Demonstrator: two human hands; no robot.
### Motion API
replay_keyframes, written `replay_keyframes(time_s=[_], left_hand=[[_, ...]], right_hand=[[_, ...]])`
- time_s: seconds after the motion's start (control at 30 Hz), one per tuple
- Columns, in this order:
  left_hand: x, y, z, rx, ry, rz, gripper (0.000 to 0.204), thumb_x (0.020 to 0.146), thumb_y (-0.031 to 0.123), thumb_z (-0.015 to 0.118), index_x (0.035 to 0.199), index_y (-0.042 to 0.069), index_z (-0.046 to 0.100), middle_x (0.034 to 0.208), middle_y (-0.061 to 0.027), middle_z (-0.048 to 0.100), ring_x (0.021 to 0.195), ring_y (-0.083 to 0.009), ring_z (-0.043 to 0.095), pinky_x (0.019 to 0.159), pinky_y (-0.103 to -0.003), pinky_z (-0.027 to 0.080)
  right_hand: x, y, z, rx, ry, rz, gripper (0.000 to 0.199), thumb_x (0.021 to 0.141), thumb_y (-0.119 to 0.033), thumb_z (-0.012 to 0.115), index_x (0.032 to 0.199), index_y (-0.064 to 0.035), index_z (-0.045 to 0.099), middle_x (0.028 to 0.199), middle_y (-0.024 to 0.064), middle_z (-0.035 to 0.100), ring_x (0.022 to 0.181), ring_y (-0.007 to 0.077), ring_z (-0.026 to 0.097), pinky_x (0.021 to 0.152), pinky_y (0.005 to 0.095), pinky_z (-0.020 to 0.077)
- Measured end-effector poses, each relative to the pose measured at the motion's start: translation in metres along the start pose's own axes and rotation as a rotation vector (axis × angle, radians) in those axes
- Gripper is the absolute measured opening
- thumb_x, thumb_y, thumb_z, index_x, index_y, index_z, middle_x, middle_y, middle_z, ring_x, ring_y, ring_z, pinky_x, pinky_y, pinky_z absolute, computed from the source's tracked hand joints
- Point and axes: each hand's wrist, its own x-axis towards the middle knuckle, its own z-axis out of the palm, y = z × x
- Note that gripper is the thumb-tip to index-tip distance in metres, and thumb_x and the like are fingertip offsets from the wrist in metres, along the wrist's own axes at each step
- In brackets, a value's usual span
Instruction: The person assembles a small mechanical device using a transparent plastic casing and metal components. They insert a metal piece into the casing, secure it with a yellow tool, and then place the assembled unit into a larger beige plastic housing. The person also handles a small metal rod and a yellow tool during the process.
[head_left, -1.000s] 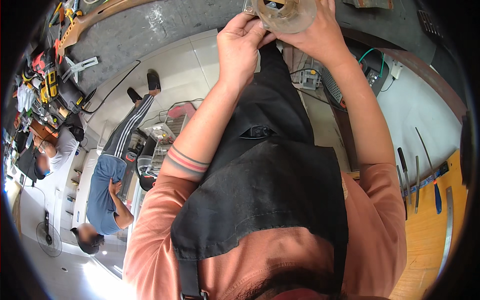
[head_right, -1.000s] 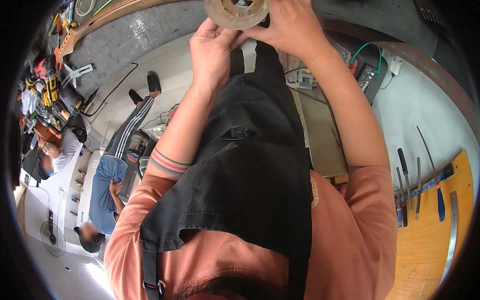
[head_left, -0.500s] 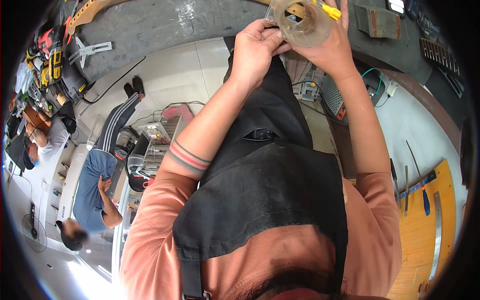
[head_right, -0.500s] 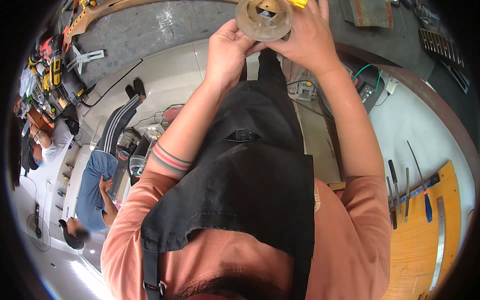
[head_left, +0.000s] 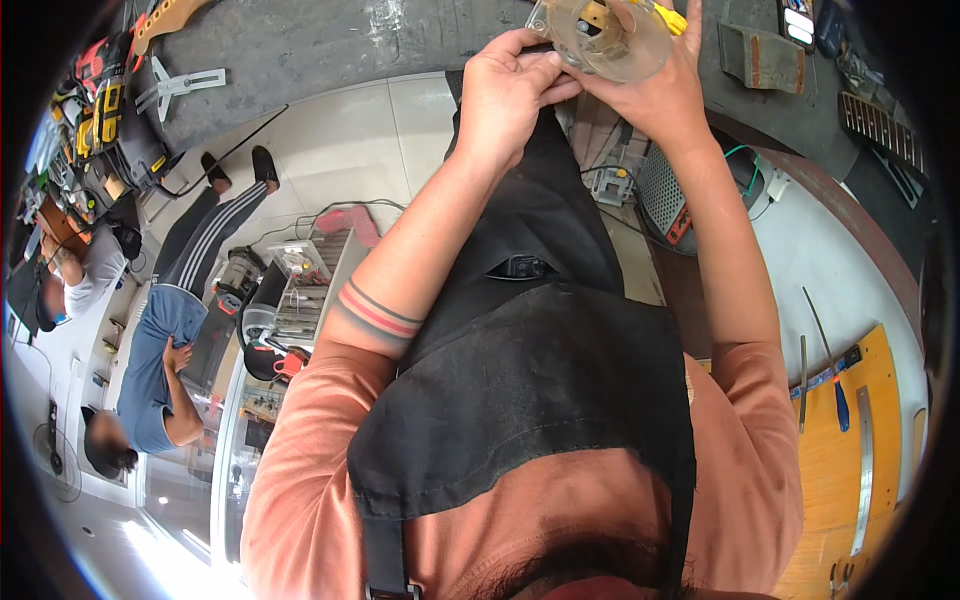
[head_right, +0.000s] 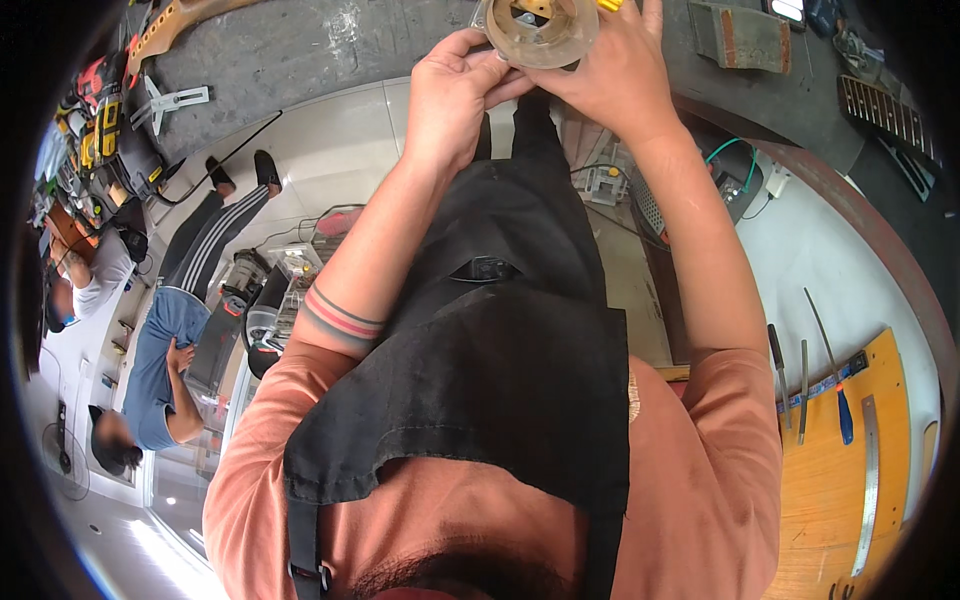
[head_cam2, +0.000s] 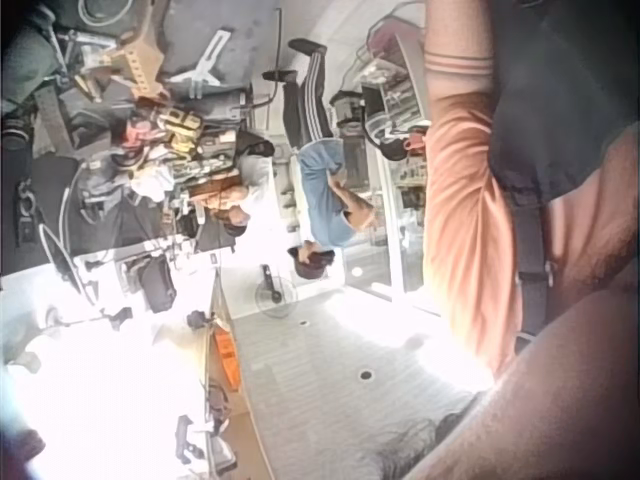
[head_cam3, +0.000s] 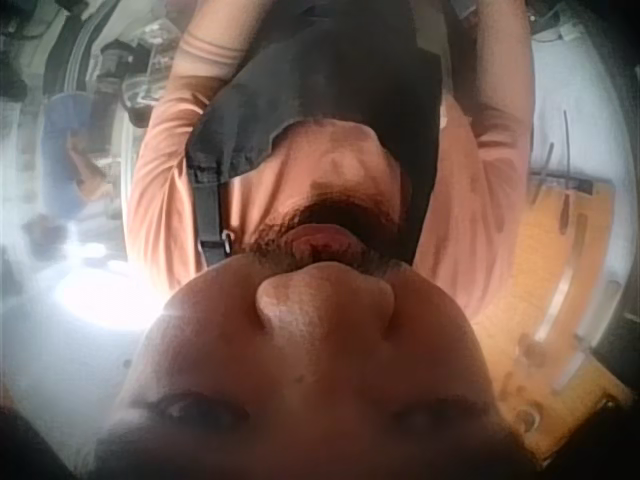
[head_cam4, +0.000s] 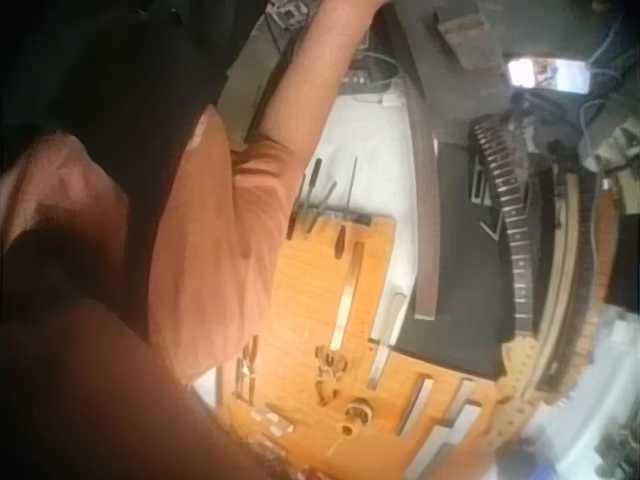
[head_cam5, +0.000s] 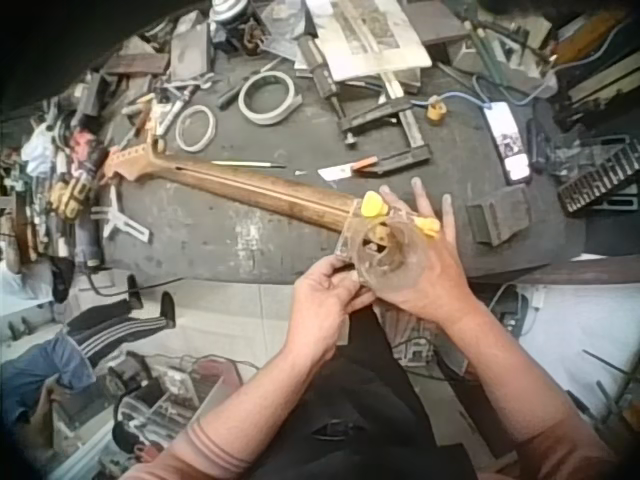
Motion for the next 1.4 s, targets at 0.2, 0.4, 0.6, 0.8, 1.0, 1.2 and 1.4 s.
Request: replay_keyframes(time_s=[0.2, 0.4, 0.6, 0.8, 1.0, 1.2, 1.4], left_hand=[[0.002, -0.002, -0.006, -0.031, 0.005, 0.043, 0.027, 0.108, -0.002, 0.058, 0.132, -0.012, 0.059, 0.111, -0.0206, 0.077, 0.100, -0.0262, 0.079, 0.092, -0.036, 0.068], [0.002, 0.001, -0.007, -0.024, 0.013, 0.053, 0.027, 0.107, -0.002, 0.059, 0.133, -0.012, 0.058, 0.114, -0.0205, 0.076, 0.103, -0.0267, 0.078, 0.093, -0.036, 0.068], [-0.003, 0.005, -0.009, -0.003, -0.014, 0.083, 0.025, 0.108, -0.001, 0.059, 0.132, -0.009, 0.059, 0.117, -0.0180, 0.076, 0.106, -0.0241, 0.076, 0.095, -0.037, 0.066], [-0.040, 0.031, -0.021, -0.048, -0.029, 0.121, 0.023, 0.107, 0.002, 0.064, 0.128, -0.006, 0.061, 0.119, -0.0172, 0.074, 0.106, -0.0225, 0.075, 0.096, -0.037, 0.064], [-0.118, 0.110, -0.009, -0.200, -0.050, 0.348, 0.024, 0.100, -0.002, 0.073, 0.122, -0.007, 0.063, 0.117, -0.0179, 0.074, 0.106, -0.0207, 0.074, 0.095, -0.037, 0.064], [-0.206, 0.191, -0.008, -0.049, -0.048, 0.742, 0.026, 0.095, -0.010, 0.075, 0.119, -0.004, 0.067, 0.131, -0.0129, 0.067, 0.112, -0.0194, 0.071, 0.090, -0.032, 0.062], [-0.267, 0.256, -0.052, 0.407, 0.150, 1.199, 0.022, 0.088, -0.009, 0.078, 0.107, -0.001, 0.072, 0.113, -0.0112, 0.069, 0.099, -0.0189, 0.072, 0.081, -0.031, 0.062]], right_hand=[[0.002, -0.004, 0.003, 0.013, 0.026, -0.020, 0.092, 0.080, -0.061, 0.083, 0.155, -0.0154, 0.055, 0.167, 0.0079, 0.046, 0.163, 0.0405, 0.025, 0.128, 0.0703, 0.0120], [0.004, -0.003, 0.005, -0.017, 0.034, -0.033, 0.091, 0.080, -0.061, 0.082, 0.155, -0.0166, 0.055, 0.168, 0.0064, 0.046, 0.163, 0.0398, 0.025, 0.129, 0.0702, 0.0109], [0.002, -0.008, -0.004, 0.052, 0.047, -0.063, 0.085, 0.078, -0.054, 0.087, 0.150, -0.0165, 0.059, 0.167, 0.0059, 0.048, 0.163, 0.0399, 0.025, 0.129, 0.0690, 0.0099], [-0.003, -0.049, -0.027, 0.187, 0.115, -0.090, 0.072, 0.087, -0.051, 0.082, 0.143, -0.0092, 0.062, 0.153, 0.0158, 0.058, 0.153, 0.0374, 0.042, 0.125, 0.0614, 0.0229], [-0.010, -0.121, -0.049, 1.286, 0.108, 0.204, 0.063, 0.092, -0.035, 0.082, 0.141, -0.0041, 0.060, 0.132, 0.0106, 0.068, 0.121, 0.0225, 0.064, 0.108, 0.0393, 0.0488], [0.016, -0.223, -0.133, 1.776, -0.149, 0.143, 0.059, 0.103, -0.049, 0.058, 0.140, -0.0040, 0.060, 0.132, 0.0095, 0.068, 0.127, 0.0213, 0.061, 0.111, 0.0399, 0.0438], [0.013, -0.329, -0.175, 2.026, -0.257, 0.162, 0.060, 0.105, -0.053, 0.054, 0.144, -0.0079, 0.059, 0.138, 0.0047, 0.067, 0.127, 0.0195, 0.062, 0.115, 0.0432, 0.0418]])
